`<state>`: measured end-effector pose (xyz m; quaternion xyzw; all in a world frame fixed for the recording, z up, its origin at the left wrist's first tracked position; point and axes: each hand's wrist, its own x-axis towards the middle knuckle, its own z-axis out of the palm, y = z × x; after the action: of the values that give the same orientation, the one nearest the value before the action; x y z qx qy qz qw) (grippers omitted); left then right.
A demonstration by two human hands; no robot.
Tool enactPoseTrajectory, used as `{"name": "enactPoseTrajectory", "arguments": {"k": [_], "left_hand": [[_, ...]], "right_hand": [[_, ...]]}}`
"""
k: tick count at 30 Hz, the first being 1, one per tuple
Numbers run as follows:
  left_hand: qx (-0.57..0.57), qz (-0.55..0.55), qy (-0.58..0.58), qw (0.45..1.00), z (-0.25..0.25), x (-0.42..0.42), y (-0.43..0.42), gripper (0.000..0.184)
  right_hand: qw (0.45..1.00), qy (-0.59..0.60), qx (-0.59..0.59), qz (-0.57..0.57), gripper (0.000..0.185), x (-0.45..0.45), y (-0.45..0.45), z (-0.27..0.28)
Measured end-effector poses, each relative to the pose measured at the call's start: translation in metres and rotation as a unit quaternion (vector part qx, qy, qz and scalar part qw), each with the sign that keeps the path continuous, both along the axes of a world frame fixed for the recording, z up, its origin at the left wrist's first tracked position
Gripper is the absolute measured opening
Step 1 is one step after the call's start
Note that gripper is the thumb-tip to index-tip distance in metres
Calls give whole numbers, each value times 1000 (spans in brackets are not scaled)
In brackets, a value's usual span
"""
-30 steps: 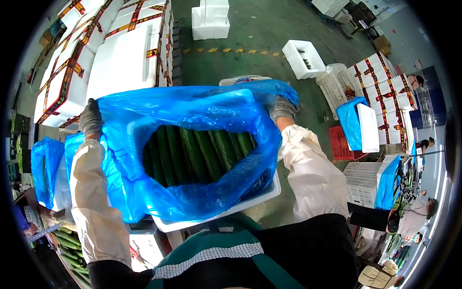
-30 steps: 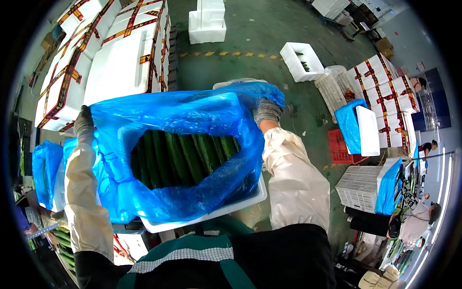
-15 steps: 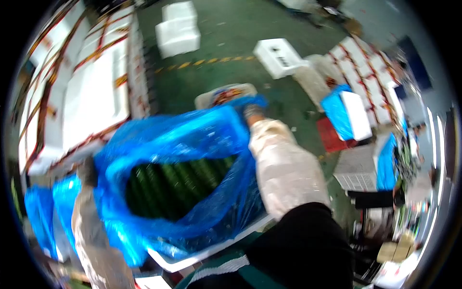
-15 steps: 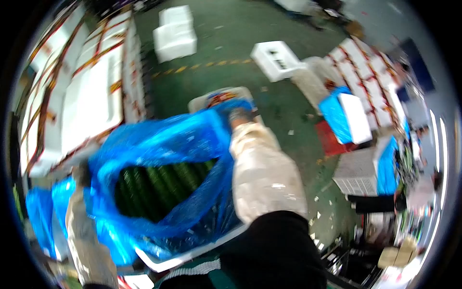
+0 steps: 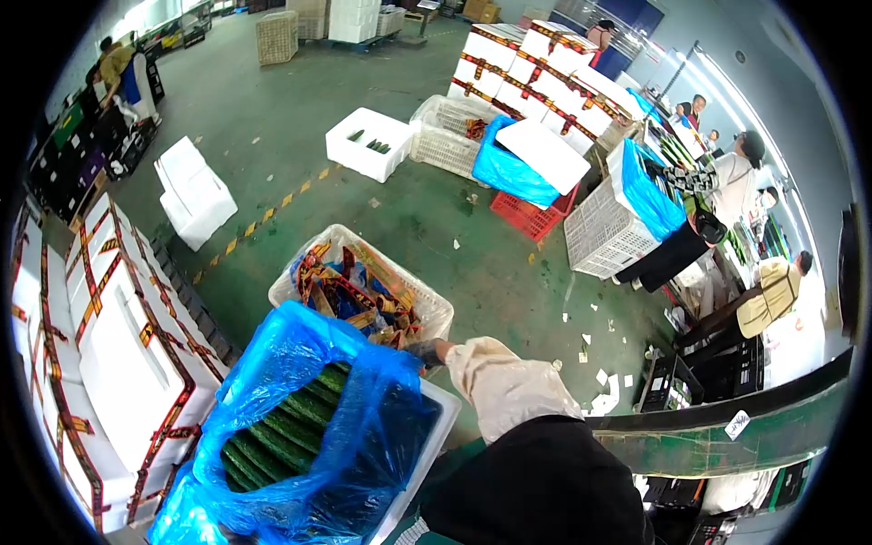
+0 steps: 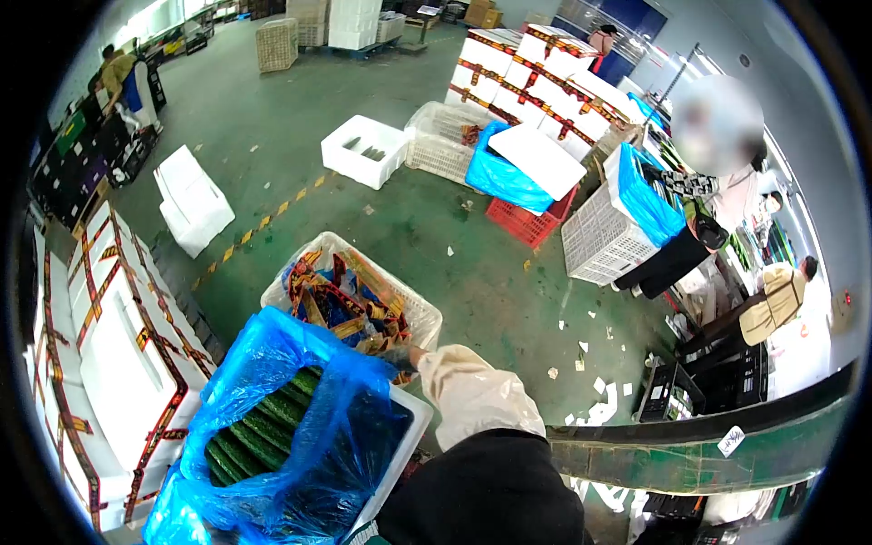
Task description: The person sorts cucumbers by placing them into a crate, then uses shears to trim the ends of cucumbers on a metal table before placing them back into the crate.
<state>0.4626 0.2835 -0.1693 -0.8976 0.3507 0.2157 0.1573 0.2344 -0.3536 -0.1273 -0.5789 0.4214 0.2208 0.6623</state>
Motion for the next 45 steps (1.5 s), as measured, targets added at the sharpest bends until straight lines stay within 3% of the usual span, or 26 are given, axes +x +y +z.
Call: {"name": "enactPoseTrajectory", "arguments": {"k": [4, 6, 7, 8, 11, 13, 14, 15, 16, 17, 18, 20, 22, 23, 24, 26, 28, 29, 31, 34, 37, 39, 40, 42, 44, 45], "left_hand": [[17, -77, 10, 997, 17, -34, 45, 67], [-64, 31, -52, 996, 58, -34, 44, 64], [-143, 140, -107, 974, 91, -35, 33, 61], [-221, 244, -159, 931, 115, -36, 18, 58], [-303, 96, -248, 915, 158, -39, -30, 65], [-345, -7, -286, 894, 196, -62, -92, 64], [-352, -41, -281, 892, 212, -80, -133, 61], [-294, -35, -202, 934, 215, -87, -151, 75], [-231, -28, -119, 965, 212, -92, -164, 90], [-284, -44, -55, 956, 201, -96, -175, 93], [-336, -61, 10, 940, 188, -100, -185, 97], [-303, -45, 12, 952, 171, -114, -187, 99], [-305, 4, 42, 951, 172, -129, -186, 96], [-376, -15, -35, 926, 157, -133, -177, 83], [-374, -12, -35, 927, 148, -132, -167, 83], [-341, 13, -39, 939, 137, -135, -147, 60], [-391, -79, -28, 917, 131, -142, -135, 16], [-303, -83, -40, 949, 137, -153, -127, 6], [-92, -134, -21, 986, 186, -181, -145, 10], [-240, -186, -115, 946, 188, -204, -135, 23], [-306, -94, -74, 945, 238, -219, -181, 90], [-352, -122, -81, 925, 236, -221, -210, 102], [-283, -145, -39, 947, 241, -221, -222, 98], [-135, -207, -30, 968, 224, -217, -240, 68], [-78, -233, -82, 966, 179, -210, -227, 38], [-156, -224, -136, 952, 177, -211, -217, 26]], "right_hand": [[990, 12, 98, -97, 53, -38, -9, -5], [983, 81, -68, -148, 55, -43, -13, 25], [924, 55, -345, 155, 60, -54, -40, 5], [927, 88, -361, -51, 65, -56, -29, 24], [900, -111, -418, -57, 70, -30, 19, 134], [835, -304, -456, 57, 78, -2, 42, 108], [791, -364, -474, 131, 86, 11, 58, 129], [762, -417, -446, 214, 93, 20, 71, 152], [722, -404, -500, 257, 96, 30, 86, 141], [676, -387, -551, 298, 99, 39, 100, 132], [674, -388, -552, 300, 99, 44, 104, 134], [706, -266, -440, 487, 103, 47, 108, 147], [671, -248, -468, 519, 102, 37, 113, 153], [654, -244, -483, 528, 101, 31, 115, 153], [638, -239, -497, 537, 100, 23, 115, 153], [616, -283, -513, 526, 87, 3, 108, 149], [598, -327, -458, 570, 67, -12, 106, 138], [609, -359, -433, 559, 49, -21, 104, 127], [610, -357, -385, 593, 30, -48, 98, 138], [606, -229, -341, 681, 41, -68, 111, 165], [531, -305, -373, 697, 40, -84, 134, 156], [499, -362, -385, 687, 35, -87, 147, 150], [494, -365, -381, 691, 35, -88, 149, 145], [486, -381, -358, 700, 32, -92, 148, 133], [505, -311, -349, 726, 29, -97, 149, 159], [524, -236, -344, 743, 27, -98, 149, 168]]}}
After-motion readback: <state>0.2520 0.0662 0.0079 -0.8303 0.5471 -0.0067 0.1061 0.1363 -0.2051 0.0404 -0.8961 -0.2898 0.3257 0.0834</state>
